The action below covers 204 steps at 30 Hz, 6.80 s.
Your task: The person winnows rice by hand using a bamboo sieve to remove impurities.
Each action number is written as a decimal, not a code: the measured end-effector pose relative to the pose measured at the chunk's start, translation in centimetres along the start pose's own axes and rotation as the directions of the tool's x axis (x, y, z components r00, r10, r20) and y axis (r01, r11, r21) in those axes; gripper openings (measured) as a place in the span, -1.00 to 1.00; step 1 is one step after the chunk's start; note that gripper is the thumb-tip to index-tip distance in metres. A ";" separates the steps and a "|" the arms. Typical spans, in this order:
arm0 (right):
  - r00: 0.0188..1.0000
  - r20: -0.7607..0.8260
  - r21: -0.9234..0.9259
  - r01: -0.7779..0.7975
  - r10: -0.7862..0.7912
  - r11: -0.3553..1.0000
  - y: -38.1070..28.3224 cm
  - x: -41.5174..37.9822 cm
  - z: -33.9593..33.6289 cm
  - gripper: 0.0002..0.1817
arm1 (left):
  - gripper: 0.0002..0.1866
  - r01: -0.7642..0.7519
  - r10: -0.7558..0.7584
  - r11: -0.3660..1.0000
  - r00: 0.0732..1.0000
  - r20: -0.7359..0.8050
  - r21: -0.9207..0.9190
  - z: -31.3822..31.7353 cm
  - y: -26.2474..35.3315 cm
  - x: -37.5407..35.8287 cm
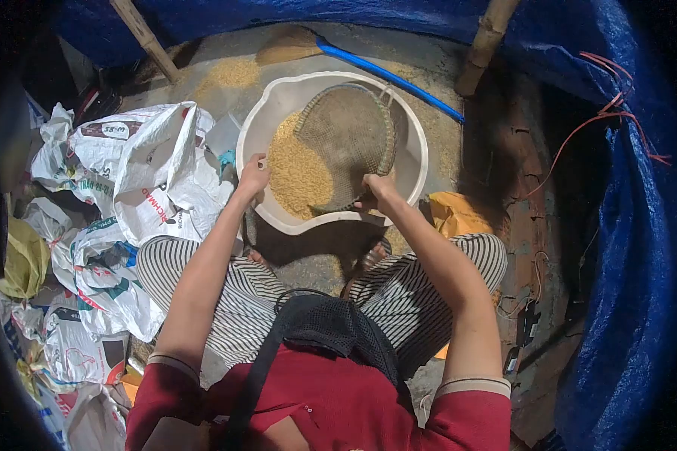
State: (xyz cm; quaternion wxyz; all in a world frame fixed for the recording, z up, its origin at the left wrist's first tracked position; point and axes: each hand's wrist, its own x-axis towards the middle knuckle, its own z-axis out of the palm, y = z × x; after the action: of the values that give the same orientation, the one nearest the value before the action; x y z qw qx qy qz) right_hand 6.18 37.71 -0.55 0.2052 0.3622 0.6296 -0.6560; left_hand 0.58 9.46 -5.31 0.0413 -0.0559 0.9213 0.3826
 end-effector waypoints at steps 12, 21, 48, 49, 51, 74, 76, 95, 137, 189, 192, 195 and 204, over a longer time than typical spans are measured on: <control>0.905 0.348 0.478 -0.396 0.246 0.784 2.1 1.7 0.4 -0.55 | -0.49 0.078 -0.132 0.922 0.984 -0.118 -0.379 -2.4 1.3 0.8; 0.870 0.444 0.510 -0.442 0.214 0.738 2.4 0.3 -0.8 -0.64 | -0.14 0.339 -0.084 0.719 0.909 0.409 -0.606 -5.2 9.2 -3.2; 0.951 -0.075 0.297 0.307 -0.299 0.904 -3.5 -3.0 -1.4 -0.27 | -0.46 0.189 -0.101 0.355 0.981 0.163 -0.916 -3.5 4.6 0.1; 0.951 -0.074 0.293 0.308 -0.299 0.905 -3.4 -2.9 -1.5 -0.27 | -0.58 0.183 -0.080 0.356 0.983 0.165 -0.917 -3.3 4.4 0.1; 0.876 -0.056 0.256 0.476 -0.479 0.841 -3.1 -2.0 -1.5 -0.32 | -0.70 0.192 -0.085 0.299 0.981 0.175 -0.935 -3.0 3.1 0.9; 0.827 -0.203 0.333 0.561 -0.524 0.758 -2.1 -0.6 -1.3 -0.82 | -0.52 0.127 -0.108 0.294 0.989 0.099 -0.948 -5.7 6.7 1.1; 0.840 -0.176 0.355 0.541 -0.513 0.762 -1.4 0.1 -1.3 -0.83 | -0.50 0.144 -0.166 0.335 0.982 0.092 -0.931 -4.4 5.2 1.5; 0.958 -0.140 0.271 0.282 -0.252 0.921 -0.8 2.3 -2.5 -0.87 | -0.45 0.278 -0.179 0.230 0.954 0.240 -0.933 -3.3 5.7 0.0; 0.971 -0.067 0.164 0.236 -0.228 0.958 -1.7 0.7 -2.3 -0.78 | -0.33 0.498 -0.168 0.121 0.863 0.477 -0.858 -1.9 2.7 2.7; 0.935 -0.044 0.100 0.354 -0.351 0.930 -1.9 0.6 -2.6 -0.69 | -0.24 0.323 -0.170 0.216 0.942 0.290 -0.921 -1.4 3.4 1.3; 0.983 -0.036 0.143 0.186 -0.183 0.972 -1.6 0.6 -2.8 -0.71 | -0.23 0.331 -0.145 0.186 0.940 0.308 -0.925 -1.9 3.9 1.2; 0.968 -0.026 0.026 0.252 -0.251 0.967 -2.8 0.0 -3.0 -0.72 | -0.28 0.214 -0.047 0.204 0.977 0.209 -0.955 -3.4 5.7 0.8; 0.876 -0.117 0.110 0.479 -0.468 0.871 -4.1 -0.7 -2.0 -0.73 | -0.48 -0.009 -0.014 0.251 1.000 -0.013 -0.968 -5.4 7.5 0.7</control>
State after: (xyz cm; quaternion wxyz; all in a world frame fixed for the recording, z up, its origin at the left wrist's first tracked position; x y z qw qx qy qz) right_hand 4.10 40.06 2.85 -0.0143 0.2381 0.6613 -0.7112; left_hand -1.32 10.86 3.67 -0.0097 -0.0745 0.4948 0.8657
